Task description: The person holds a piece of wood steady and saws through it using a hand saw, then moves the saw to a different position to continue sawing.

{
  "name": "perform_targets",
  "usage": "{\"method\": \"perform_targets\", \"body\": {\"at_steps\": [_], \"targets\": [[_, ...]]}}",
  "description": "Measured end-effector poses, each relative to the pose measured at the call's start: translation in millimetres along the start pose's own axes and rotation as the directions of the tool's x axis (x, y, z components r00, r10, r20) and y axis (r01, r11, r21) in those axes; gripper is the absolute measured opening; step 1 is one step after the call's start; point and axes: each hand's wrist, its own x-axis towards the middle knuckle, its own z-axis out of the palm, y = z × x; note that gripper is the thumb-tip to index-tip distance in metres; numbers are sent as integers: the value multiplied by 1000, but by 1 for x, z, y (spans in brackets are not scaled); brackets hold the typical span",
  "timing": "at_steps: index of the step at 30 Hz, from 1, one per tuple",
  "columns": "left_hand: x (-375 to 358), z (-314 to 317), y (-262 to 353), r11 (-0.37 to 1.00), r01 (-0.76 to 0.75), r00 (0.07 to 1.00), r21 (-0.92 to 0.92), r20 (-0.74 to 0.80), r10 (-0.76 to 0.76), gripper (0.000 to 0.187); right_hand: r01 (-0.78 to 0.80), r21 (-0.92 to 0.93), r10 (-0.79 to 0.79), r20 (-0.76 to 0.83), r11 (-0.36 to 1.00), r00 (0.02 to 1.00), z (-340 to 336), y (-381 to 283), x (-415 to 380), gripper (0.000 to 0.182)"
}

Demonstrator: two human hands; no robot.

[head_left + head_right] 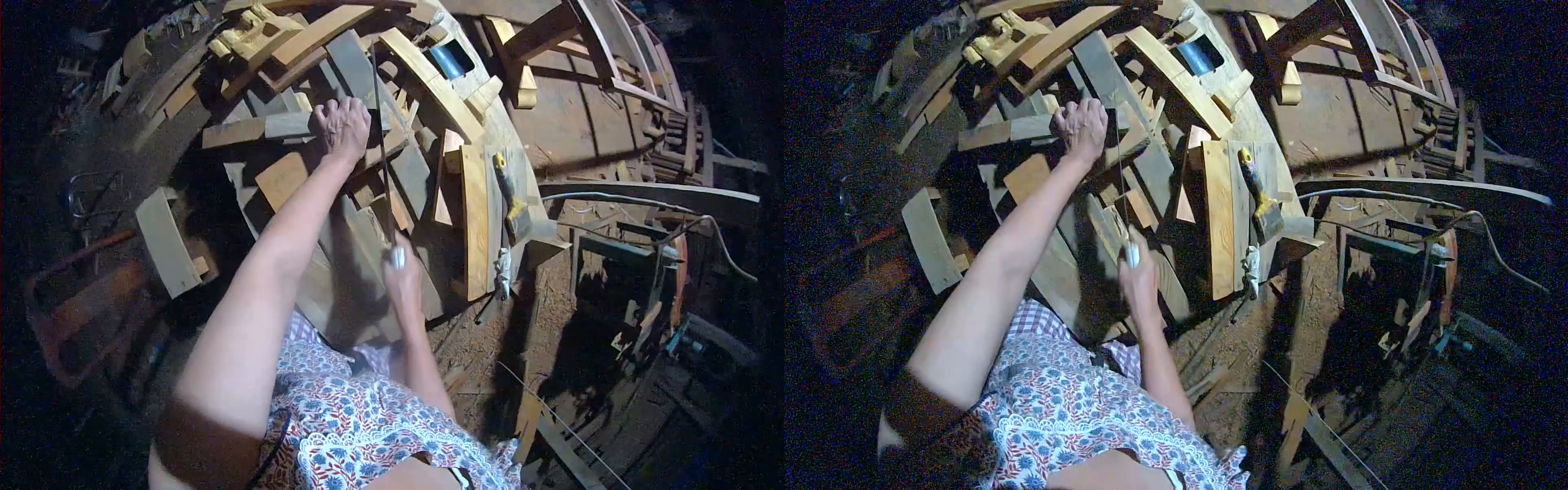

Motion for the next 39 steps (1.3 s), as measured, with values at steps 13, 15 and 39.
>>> {"method": "perform_targets", "body": {"at_steps": [13,15,39], "targets": [[1,5,-2,1000,-27,995,-14,-96,25,11,176,25,-173,-105,984,979,5,39,-14,40],[3,9,-2,999,40,996,21,-77,-38,11,44,14,-44,-23,999,999,4,12,14,53],[0,6,-2,1000,-17,996,-9,-83,17,15,-24,12,24,-11,1000,1000,2,39,-49,55]]}}
